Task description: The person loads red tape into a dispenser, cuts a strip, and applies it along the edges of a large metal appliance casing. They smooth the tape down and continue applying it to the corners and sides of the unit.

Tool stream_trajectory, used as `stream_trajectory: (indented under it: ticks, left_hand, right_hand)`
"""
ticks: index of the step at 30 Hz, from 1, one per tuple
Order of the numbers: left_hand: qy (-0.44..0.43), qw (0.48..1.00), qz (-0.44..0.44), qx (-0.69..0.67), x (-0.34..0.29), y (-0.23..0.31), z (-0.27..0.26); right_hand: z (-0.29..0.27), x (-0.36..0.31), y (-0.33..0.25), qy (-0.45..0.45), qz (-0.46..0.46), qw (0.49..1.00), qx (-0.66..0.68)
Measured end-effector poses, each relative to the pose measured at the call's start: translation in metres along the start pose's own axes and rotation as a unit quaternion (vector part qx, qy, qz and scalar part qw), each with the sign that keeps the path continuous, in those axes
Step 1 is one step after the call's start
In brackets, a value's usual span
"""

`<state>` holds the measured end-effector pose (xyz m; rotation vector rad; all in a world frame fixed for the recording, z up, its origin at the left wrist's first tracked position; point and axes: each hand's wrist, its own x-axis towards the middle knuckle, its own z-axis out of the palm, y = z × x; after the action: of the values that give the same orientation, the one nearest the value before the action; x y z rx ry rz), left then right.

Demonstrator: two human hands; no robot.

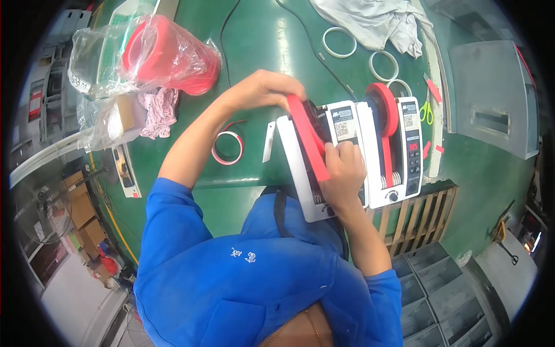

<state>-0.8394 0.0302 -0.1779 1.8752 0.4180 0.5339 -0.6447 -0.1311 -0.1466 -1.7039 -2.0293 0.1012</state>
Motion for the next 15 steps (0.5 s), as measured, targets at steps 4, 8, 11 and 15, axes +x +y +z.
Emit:
stream_trajectory:
  ticks: [4, 8, 11, 15]
  left_hand:
    - [0.017, 0.999, -0.029, -0.004, -0.008, -0.004, 0.003]
    - [0.030, 0.998, -0.042, -0.047, -0.015, -0.008, 0.008]
    - [0.050, 0.992, -0.071, -0.094, -0.020, -0.007, 0.012]
    - [0.055, 0.986, -0.105, -0.113, -0.020, -0.003, 0.011]
  right_hand:
    - [-0.001, -0.004, -0.002, 0.012, 0.004, 0.999, 0.045]
    - [-0.002, 0.001, -0.002, 0.027, -0.015, 0.998, 0.049]
    - [0.000, -0.003, -0.006, 0.034, -0.007, 0.999, 0.042]
    - [-0.004, -0.004, -0.010, 0.032, 0.033, 0.997, 0.057]
